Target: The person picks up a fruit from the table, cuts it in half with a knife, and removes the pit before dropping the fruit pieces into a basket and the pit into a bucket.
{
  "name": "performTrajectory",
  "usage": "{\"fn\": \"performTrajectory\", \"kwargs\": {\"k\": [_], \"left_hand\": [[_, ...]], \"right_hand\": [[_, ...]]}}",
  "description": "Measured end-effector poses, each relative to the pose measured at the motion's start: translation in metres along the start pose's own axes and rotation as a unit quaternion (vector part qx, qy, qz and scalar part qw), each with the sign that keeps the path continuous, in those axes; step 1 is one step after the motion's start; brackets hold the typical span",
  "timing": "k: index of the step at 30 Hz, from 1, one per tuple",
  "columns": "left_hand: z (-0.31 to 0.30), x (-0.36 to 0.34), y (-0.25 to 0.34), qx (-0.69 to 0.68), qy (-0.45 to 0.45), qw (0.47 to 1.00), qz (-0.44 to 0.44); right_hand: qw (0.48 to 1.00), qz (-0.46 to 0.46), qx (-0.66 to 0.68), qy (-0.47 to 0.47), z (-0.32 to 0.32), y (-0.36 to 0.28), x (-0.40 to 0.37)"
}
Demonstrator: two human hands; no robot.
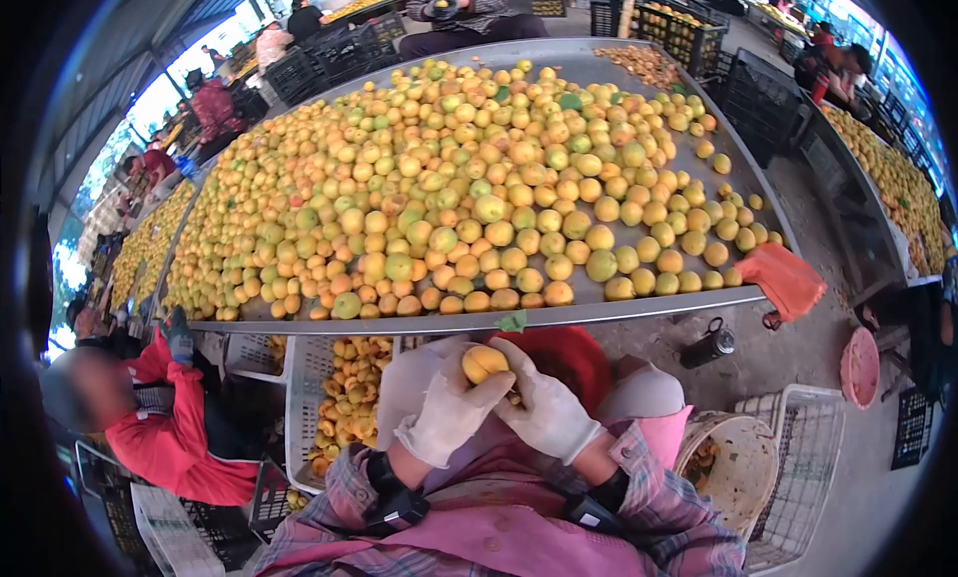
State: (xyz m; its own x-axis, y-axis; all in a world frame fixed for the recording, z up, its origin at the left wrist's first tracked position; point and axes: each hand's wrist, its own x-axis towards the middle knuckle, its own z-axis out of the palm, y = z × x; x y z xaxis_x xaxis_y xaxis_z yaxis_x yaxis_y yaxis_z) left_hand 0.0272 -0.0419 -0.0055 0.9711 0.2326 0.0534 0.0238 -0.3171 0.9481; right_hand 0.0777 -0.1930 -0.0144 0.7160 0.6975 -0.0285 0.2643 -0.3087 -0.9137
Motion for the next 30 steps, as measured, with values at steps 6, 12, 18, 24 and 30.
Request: {"fn": "performTrajectory", "kwargs": {"k": [6,12,18,24,30], "left_hand": [[-0.003,-0.002,-0.003,-0.010,-0.043,0.998,-0.037],[-0.003,-0.011,-0.010,-0.052,-0.021,0.998,0.012],[0.000,-0.017,-0.019,-0.130,-0.034,0.991,-0.024],[-0.004,-0.020,-0.002,-0.113,-0.046,0.992,-0.002],[-0.006,-0.026,0.009,-0.119,-0.067,0.990,-0.039]], "right_hand": [[0.989,-0.123,0.081,0.003,0.002,0.004,0.007],[0.978,-0.038,0.178,-0.101,-0.008,-0.017,0.007],[0.947,0.072,0.278,-0.144,-0.015,-0.033,0.000],[0.925,0.076,0.330,-0.173,-0.015,-0.028,-0.003],[0.906,0.086,0.369,-0.189,-0.014,-0.023,-0.009]]}}
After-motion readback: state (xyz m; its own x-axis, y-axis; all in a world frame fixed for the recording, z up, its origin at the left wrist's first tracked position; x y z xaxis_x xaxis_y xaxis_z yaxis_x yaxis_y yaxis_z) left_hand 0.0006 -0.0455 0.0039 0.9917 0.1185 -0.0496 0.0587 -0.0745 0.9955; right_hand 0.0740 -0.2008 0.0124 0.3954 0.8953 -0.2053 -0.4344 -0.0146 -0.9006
